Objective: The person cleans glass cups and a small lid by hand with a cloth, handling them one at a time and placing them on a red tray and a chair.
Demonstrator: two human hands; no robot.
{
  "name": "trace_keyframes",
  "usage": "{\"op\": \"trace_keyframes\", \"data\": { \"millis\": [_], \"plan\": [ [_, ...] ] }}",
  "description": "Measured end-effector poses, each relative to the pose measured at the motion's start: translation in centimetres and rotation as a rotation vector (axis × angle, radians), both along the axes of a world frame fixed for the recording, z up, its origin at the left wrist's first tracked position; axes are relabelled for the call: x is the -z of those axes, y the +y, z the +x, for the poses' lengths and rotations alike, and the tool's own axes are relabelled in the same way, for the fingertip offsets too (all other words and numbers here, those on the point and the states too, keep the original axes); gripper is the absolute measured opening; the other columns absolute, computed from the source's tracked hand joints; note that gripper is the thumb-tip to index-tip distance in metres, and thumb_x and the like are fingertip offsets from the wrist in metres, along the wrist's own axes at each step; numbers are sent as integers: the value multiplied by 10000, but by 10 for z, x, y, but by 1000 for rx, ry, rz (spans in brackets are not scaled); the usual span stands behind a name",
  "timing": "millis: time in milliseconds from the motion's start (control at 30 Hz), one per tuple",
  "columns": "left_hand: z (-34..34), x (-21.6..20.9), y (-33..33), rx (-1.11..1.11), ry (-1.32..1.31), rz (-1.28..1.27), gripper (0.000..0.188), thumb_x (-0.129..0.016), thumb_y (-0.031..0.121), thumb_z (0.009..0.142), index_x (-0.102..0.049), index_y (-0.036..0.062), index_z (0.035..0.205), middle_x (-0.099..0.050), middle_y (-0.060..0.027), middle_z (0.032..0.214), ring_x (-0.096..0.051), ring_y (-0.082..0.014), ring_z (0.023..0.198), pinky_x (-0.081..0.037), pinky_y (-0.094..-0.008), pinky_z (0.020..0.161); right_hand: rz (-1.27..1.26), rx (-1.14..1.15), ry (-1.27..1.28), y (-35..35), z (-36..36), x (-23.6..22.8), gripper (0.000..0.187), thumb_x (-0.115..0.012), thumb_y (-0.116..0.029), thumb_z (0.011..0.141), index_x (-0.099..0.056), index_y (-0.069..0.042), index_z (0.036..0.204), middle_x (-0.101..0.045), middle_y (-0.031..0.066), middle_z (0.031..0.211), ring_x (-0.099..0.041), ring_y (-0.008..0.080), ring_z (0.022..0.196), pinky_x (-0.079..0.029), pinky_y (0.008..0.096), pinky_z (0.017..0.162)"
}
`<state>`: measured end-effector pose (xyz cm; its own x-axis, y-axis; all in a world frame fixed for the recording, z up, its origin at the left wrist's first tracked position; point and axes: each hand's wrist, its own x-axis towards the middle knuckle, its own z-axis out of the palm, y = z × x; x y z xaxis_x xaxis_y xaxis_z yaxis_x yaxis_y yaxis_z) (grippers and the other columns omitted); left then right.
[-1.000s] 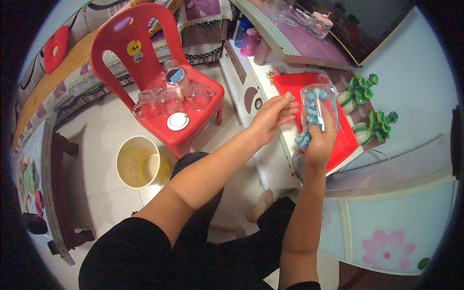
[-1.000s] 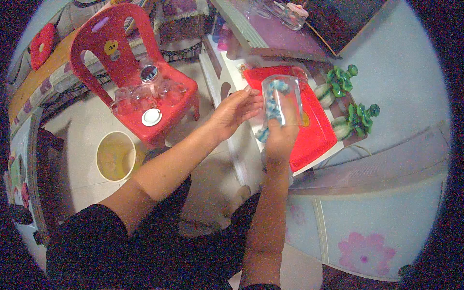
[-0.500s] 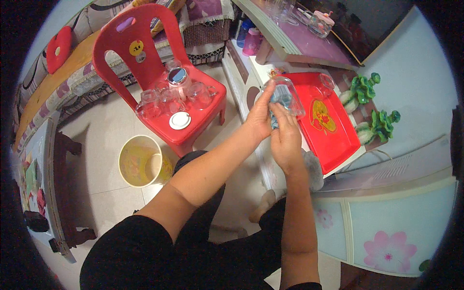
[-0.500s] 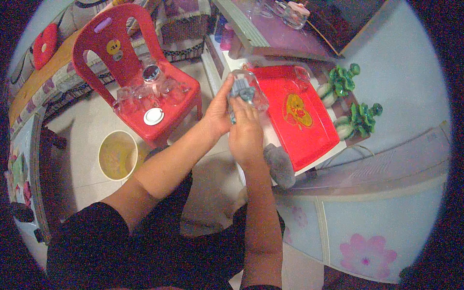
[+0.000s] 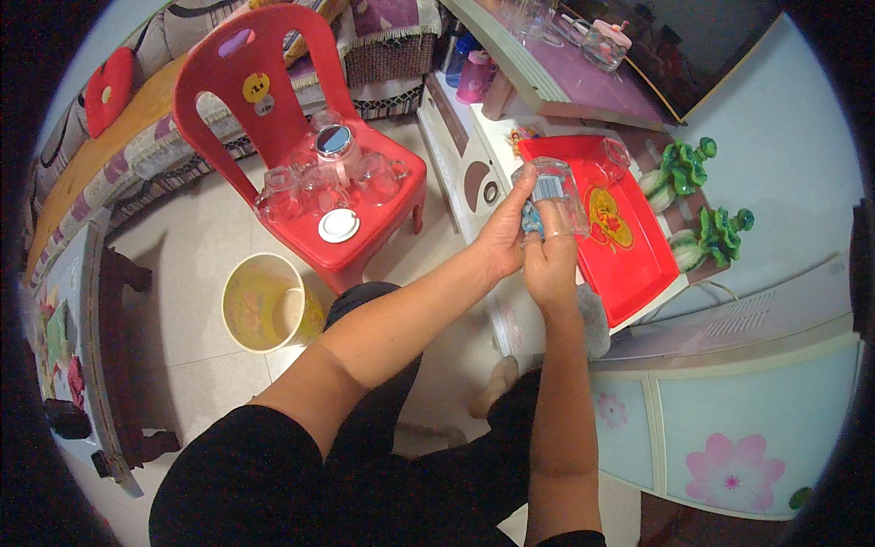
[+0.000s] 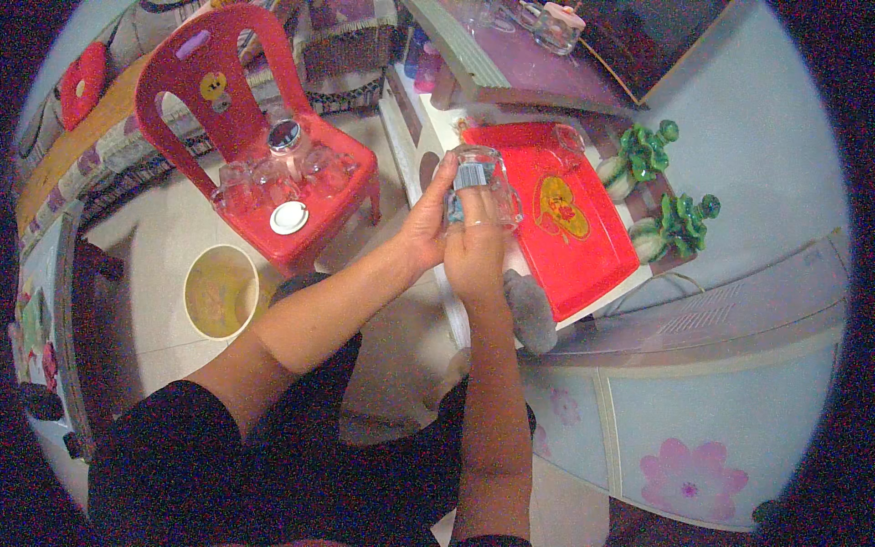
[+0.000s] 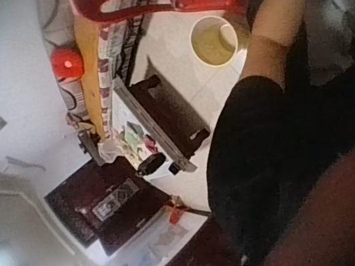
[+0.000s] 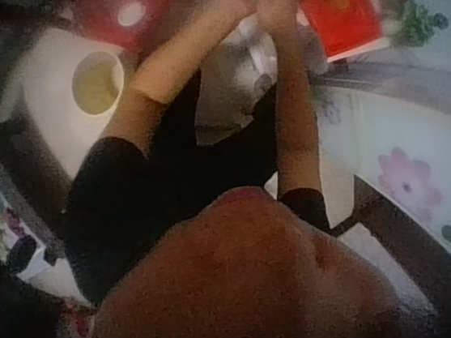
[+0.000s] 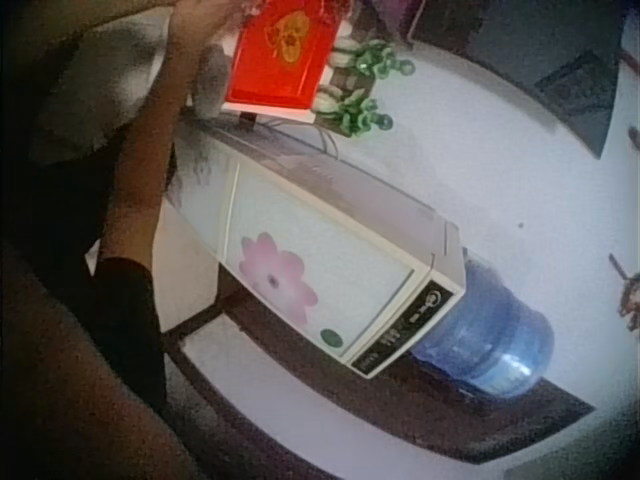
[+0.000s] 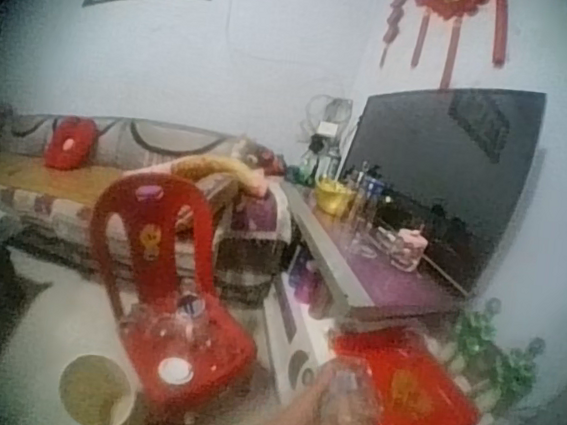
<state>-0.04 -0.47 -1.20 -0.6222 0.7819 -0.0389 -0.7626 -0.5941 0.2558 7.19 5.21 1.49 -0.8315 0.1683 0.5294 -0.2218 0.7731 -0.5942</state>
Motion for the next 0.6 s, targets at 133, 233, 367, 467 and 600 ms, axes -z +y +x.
{"op": "trace_keyframes", "data": {
  "millis": [133, 233, 367, 467, 600],
  "plan": [
    [-6, 0, -1, 15, 5, 39, 616, -579, 596, 780, -541, 85, 1124, -601, -158, 1055, -594, -298, 964, -476, -479, 871, -16, -43, 18, 0, 0, 4, 464, -437, 56, 701, -487, 42, 1162, -514, 211, 1154, -478, 350, 1118, -342, 376, 981],
    [-11, -10, -9, -102, -7, 66, 609, -557, 604, 791, -542, 93, 1123, -603, -149, 1049, -593, -292, 960, -476, -481, 869, -41, -147, 8, 0, 4, -2, 496, -433, 62, 701, -488, 27, 1193, -513, 198, 1180, -472, 326, 1147, -329, 366, 1004],
    [-25, -8, -15, -117, -9, 174, 593, -542, 599, 804, -549, 98, 1121, -607, -128, 1043, -593, -283, 947, -481, -464, 860, -60, -176, -14, -12, 9, -12, 524, -432, 53, 692, -488, 10, 1211, -496, 205, 1209, -451, 349, 1173, -319, 406, 1016],
    [-20, -12, -14, -130, 7, 157, 596, -542, 601, 803, -554, 96, 1117, -612, -117, 1032, -595, -272, 918, -481, -457, 854, -8, -40, 110, -17, 6, -14, 536, -441, 47, 688, -475, 10, 1222, -488, 214, 1209, -439, 387, 1171, -320, 439, 1010],
    [-7, -8, -1, -59, -11, 211, 586, -567, 589, 794, -558, 96, 1110, -613, -115, 1022, -597, -259, 922, -482, -438, 855, 320, 153, 84, -12, 1, -2, 549, -453, 43, 687, -454, 18, 1235, -488, 227, 1188, -430, 425, 1154, -327, 461, 997]
  ]
}}
